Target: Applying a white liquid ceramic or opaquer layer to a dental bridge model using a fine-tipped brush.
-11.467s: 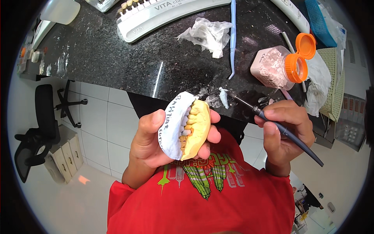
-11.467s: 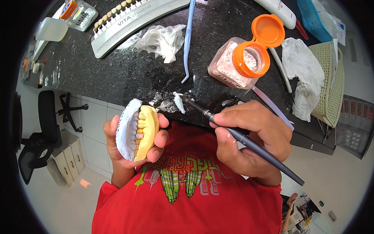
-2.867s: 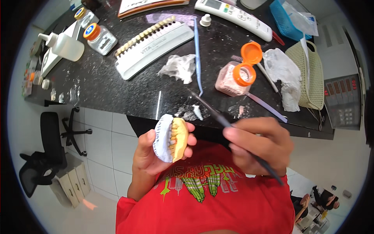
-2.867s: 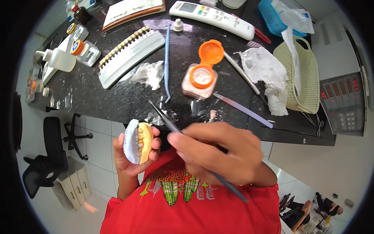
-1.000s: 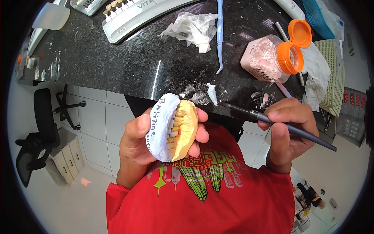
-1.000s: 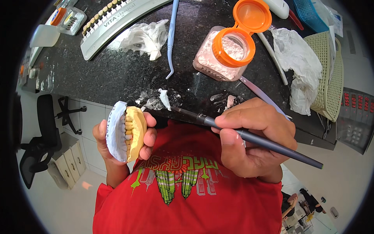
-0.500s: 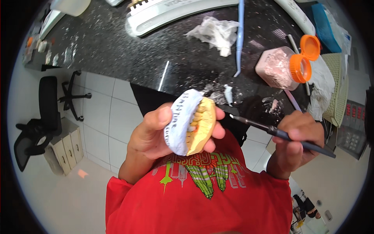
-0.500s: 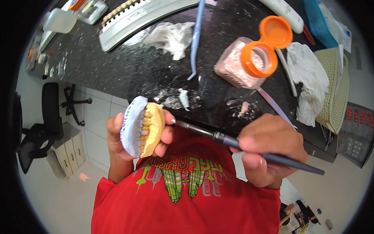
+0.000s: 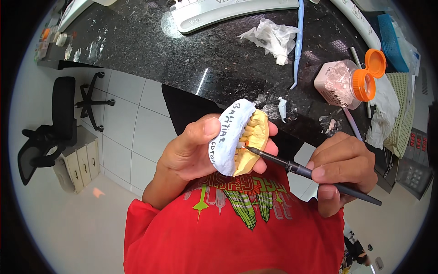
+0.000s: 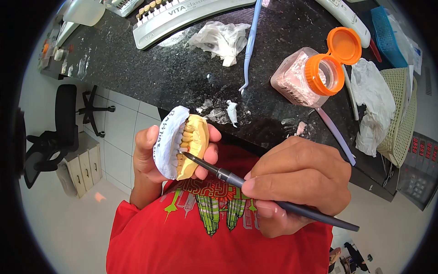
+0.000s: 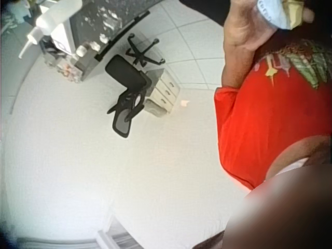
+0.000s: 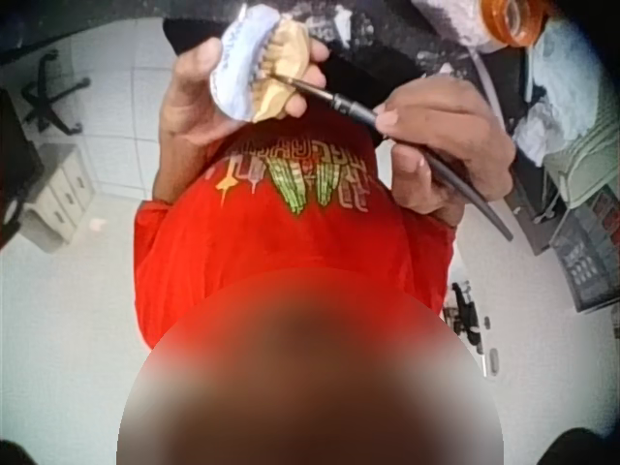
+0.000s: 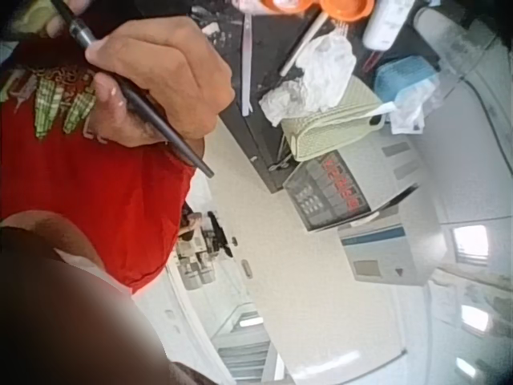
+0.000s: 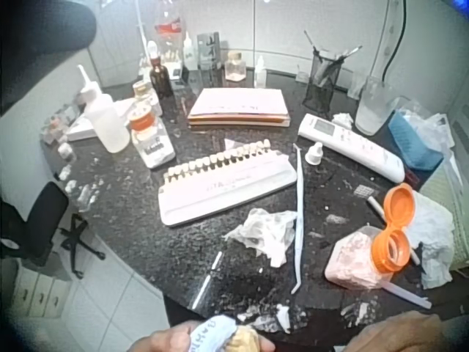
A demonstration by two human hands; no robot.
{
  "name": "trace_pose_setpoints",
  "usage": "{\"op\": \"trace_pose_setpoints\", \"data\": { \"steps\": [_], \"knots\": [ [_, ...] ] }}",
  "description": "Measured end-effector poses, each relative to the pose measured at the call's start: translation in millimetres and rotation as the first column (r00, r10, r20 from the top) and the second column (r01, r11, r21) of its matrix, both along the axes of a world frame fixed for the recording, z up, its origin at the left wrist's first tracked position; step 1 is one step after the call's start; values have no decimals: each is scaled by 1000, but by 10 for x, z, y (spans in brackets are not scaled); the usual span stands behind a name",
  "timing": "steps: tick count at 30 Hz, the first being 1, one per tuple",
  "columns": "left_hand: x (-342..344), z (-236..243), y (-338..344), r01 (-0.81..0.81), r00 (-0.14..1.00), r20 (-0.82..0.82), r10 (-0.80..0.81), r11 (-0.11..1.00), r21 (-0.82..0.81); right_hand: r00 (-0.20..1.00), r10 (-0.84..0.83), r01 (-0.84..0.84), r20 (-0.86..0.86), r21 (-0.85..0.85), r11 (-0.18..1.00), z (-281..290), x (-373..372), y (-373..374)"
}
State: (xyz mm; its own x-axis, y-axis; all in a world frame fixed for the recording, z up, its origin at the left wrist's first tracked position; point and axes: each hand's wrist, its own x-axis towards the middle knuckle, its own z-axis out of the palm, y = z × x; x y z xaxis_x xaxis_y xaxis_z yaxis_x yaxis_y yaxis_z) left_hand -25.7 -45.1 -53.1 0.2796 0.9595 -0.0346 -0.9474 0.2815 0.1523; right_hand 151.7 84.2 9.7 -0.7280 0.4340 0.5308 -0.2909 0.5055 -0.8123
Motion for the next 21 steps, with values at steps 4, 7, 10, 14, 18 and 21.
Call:
{"op": "trace_pose_setpoints", "data": {
  "steps": [4,7,10,14,18,21],
  "knots": [
    [24,4,-3,-20,1000,17,20,1000,-23,998,48,-50,49,37,998,16,-7,21],
    [14,7,-2,-14,1000,9,14,1000,-22,997,43,-46,58,47,998,30,-19,22],
    [26,14,-2,-25,999,32,26,999,-36,997,55,-58,56,49,997,40,-27,36],
    [17,2,-9,-16,1000,20,16,1000,-23,997,62,-65,46,65,996,25,-38,28],
    [10,18,3,-10,1000,23,11,1000,-24,997,50,-55,53,88,995,39,-50,24],
    [17,19,-3,-15,1000,25,16,999,-29,997,51,-56,58,100,993,43,-55,22]
  ]
}}
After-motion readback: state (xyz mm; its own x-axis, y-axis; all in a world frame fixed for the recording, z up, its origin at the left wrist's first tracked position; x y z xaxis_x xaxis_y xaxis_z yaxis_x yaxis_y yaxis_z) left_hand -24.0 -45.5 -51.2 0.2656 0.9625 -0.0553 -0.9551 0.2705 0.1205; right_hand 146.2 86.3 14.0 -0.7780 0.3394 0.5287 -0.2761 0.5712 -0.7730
